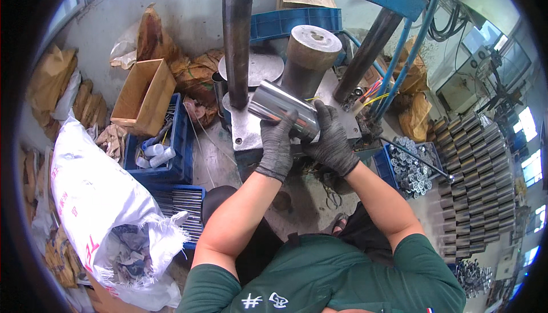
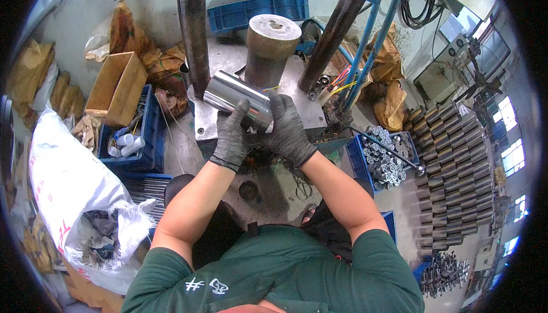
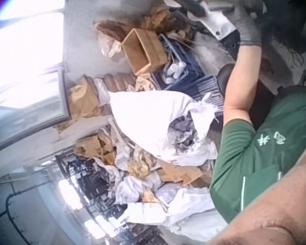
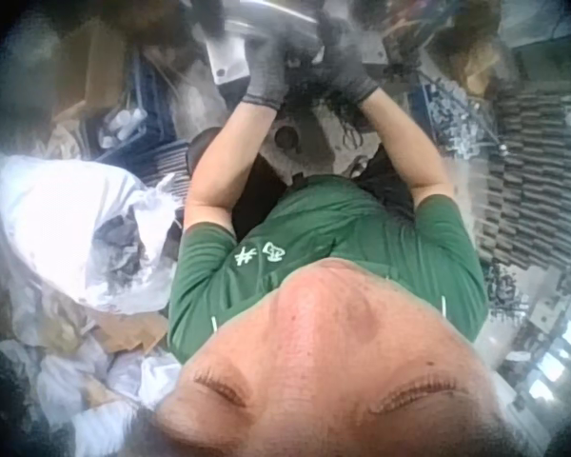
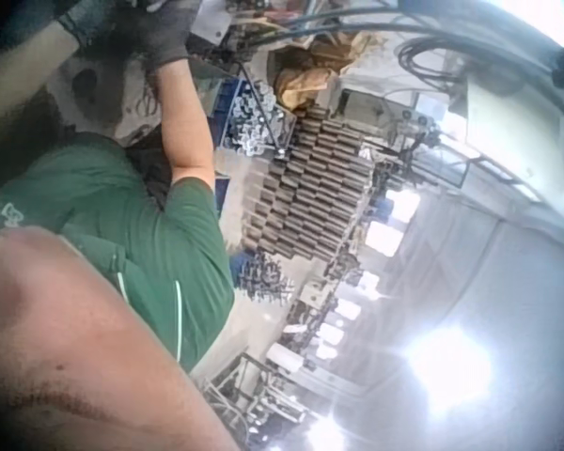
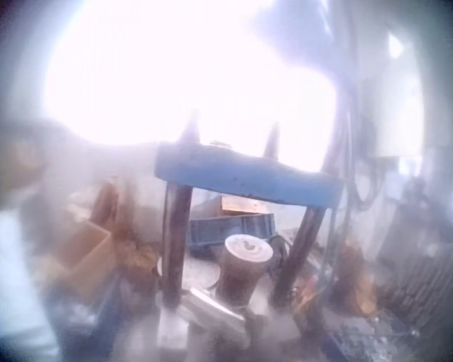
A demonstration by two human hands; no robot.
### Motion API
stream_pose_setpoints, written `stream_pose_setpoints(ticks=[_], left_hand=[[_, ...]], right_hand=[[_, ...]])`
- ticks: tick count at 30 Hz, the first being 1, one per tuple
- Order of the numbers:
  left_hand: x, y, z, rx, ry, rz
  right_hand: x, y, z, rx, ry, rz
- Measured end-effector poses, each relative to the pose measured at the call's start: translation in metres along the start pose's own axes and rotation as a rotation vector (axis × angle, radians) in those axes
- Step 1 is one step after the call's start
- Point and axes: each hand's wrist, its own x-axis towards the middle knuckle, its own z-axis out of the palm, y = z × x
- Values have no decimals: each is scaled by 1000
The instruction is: The person wipes metal components with a cloth, places motor stators and metal cylinders onto a hydraulic press machine, and operates the press to push the stators into the cylinders.
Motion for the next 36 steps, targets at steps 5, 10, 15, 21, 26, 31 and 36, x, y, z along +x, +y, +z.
stream_pose_setpoints(ticks=[5,10,15,21,26,31,36], left_hand=[[6,19,-5,-116,88,50],[13,38,-13,-321,-158,174],[27,41,-26,-273,-17,180],[21,30,-21,-156,-39,282],[18,27,-17,-39,-42,270],[21,21,-17,116,-78,260],[18,11,-10,289,-249,260]], right_hand=[[-17,23,2,546,16,99],[-23,35,-28,1064,0,452],[43,34,-59,1174,277,93],[152,59,-67,802,528,24],[185,88,-43,312,704,-66],[206,96,-48,-46,649,71],[184,71,-60,-544,737,-27]])
